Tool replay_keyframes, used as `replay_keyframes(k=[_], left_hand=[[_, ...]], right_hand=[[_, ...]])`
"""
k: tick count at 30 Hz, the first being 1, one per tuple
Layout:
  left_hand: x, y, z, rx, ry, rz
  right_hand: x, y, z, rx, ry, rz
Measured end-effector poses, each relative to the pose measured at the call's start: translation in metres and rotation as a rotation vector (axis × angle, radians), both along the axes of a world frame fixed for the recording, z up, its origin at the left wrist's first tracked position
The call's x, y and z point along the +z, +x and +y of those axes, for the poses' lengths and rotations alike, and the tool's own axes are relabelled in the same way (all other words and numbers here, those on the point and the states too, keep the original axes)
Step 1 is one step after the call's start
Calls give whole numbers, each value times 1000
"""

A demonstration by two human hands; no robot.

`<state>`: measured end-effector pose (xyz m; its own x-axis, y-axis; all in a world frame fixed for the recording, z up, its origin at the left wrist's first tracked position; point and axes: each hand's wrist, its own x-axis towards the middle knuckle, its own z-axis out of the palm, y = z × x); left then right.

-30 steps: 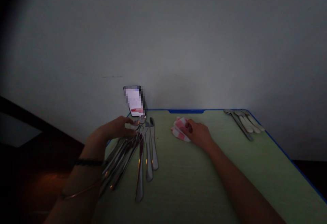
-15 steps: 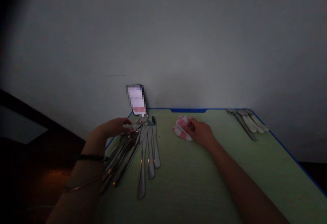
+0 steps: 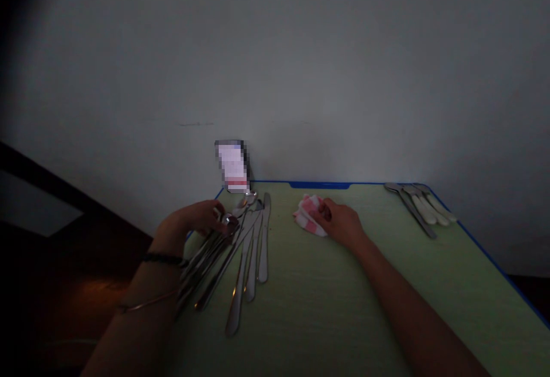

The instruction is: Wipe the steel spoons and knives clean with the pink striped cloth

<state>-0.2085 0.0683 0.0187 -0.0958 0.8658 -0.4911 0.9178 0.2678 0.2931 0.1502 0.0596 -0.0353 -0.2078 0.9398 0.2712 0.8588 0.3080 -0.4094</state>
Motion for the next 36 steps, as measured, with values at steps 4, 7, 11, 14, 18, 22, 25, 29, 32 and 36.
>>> replay_keyframes(k=[4, 7, 11, 14, 18, 22, 25, 29, 32, 36], left_hand=[[1, -1, 0, -14, 0, -11], [1, -3, -1, -10, 4, -20], [2, -4, -2, 7, -4, -55], [3, -4, -3, 16, -7, -85], [2, -4, -2, 12, 37, -94], [3, -7, 2, -12, 121, -88], [7, -6, 3, -61, 189, -86], [14, 2, 2, -128, 264, -71], [22, 8, -1, -170, 300, -59], [36, 16, -5, -225, 346, -63]], right_hand=[[0, 0, -1, -2, 7, 6], [1, 0, -2, 1, 2, 15], [1, 0, -2, 4, -7, 22], [1, 0, -2, 1, 0, 16], [2, 0, -2, -4, -5, 9], [1, 0, -2, -1, -3, 5], [1, 1, -2, 1, 2, 2], [2, 0, -2, -5, 13, -5], [2, 0, -2, -3, 2, -4], [2, 0, -1, -2, -11, 4]])
